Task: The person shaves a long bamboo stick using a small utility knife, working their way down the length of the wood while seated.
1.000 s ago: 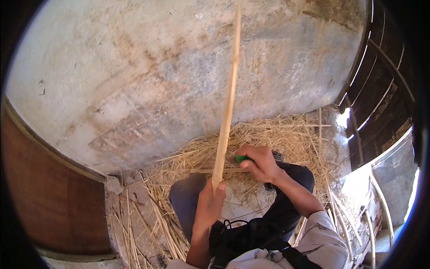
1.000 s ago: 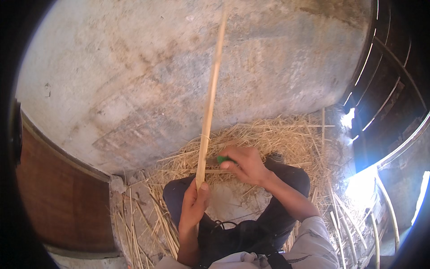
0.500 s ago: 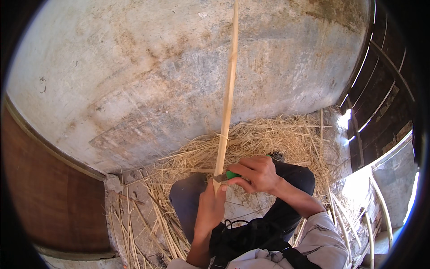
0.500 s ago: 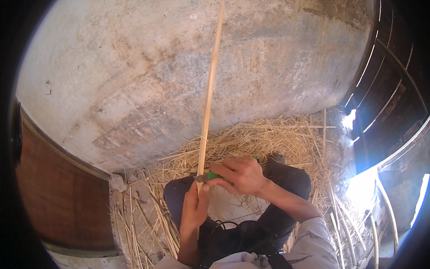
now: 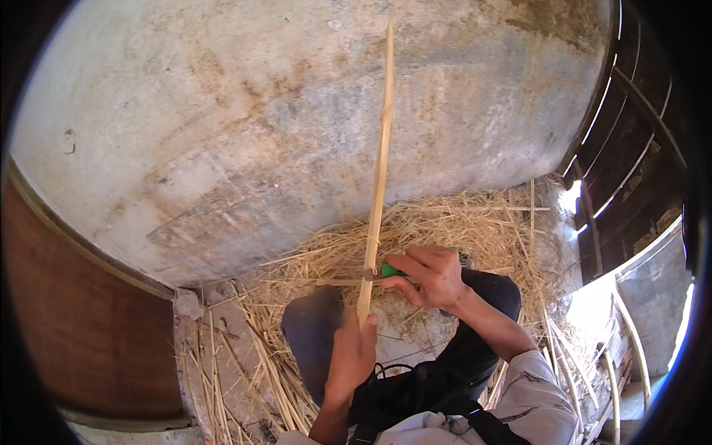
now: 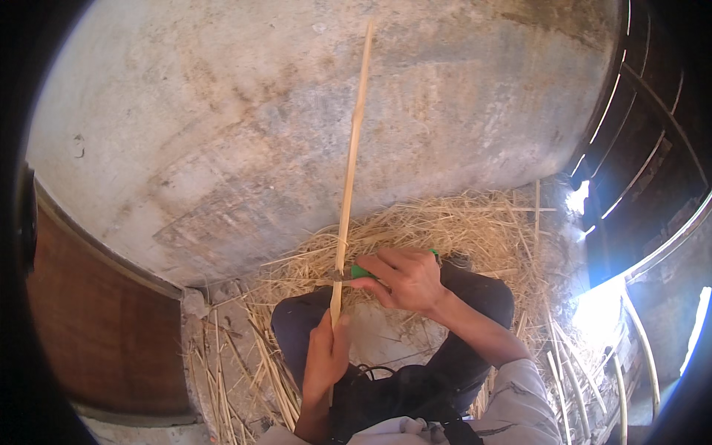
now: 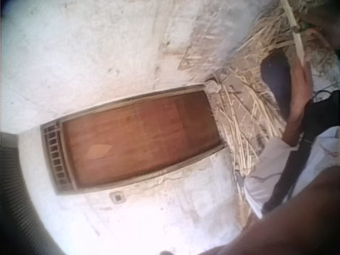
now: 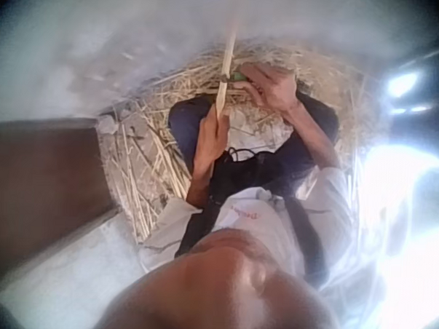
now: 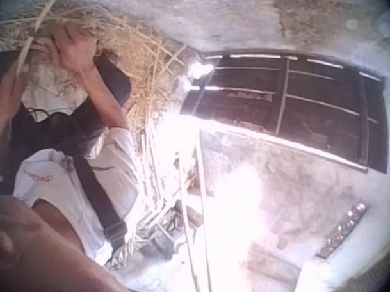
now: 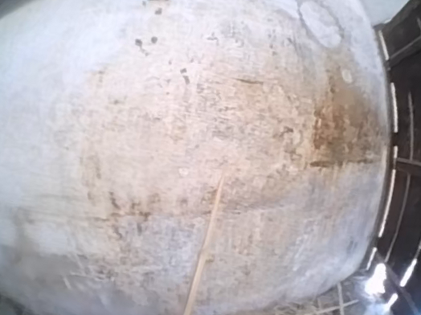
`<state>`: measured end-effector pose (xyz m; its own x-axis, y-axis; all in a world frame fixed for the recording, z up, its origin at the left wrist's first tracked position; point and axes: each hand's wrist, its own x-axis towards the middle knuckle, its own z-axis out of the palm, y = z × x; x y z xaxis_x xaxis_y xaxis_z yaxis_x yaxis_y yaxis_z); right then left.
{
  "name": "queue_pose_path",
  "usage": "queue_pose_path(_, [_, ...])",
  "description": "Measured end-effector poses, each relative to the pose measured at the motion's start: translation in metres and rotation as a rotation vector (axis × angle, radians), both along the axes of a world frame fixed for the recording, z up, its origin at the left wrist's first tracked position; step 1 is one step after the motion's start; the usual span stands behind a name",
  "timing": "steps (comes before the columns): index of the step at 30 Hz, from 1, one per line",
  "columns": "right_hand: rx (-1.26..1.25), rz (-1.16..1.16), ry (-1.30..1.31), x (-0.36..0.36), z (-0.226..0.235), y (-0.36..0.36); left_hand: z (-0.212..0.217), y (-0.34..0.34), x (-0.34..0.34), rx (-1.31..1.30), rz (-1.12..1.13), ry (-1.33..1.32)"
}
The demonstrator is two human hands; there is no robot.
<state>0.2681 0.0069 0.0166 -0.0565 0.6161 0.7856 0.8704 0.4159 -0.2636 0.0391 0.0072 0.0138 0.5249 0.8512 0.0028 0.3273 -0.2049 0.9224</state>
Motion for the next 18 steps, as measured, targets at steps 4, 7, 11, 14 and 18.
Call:
queue_pose_path(4, [-0.038, -0.006, -0.032, 0.002, 0.000, -0.001, -0.002, -0.002, -0.005, 0.035, -0.011, 0.010])
queue_pose_path(7, [0.030, -0.189, 0.137, 0.031, -0.006, 0.017, -0.021, -0.015, -0.015, 0.032, -0.043, 0.025])
queue_pose_path(11, [0.043, -0.277, 0.207, 0.062, 0.010, 0.027, -0.037, -0.032, -0.030, -0.034, -0.084, 0.107])
queue_pose_path(14, [-0.046, -0.387, 0.276, 0.079, 0.007, 0.027, -0.033, -0.036, -0.038, -0.114, -0.101, 0.152])
queue_pose_path(18, [0.015, -0.396, 0.560, 0.117, 0.002, 0.039, -0.039, -0.042, -0.053, -0.131, -0.149, 0.134])
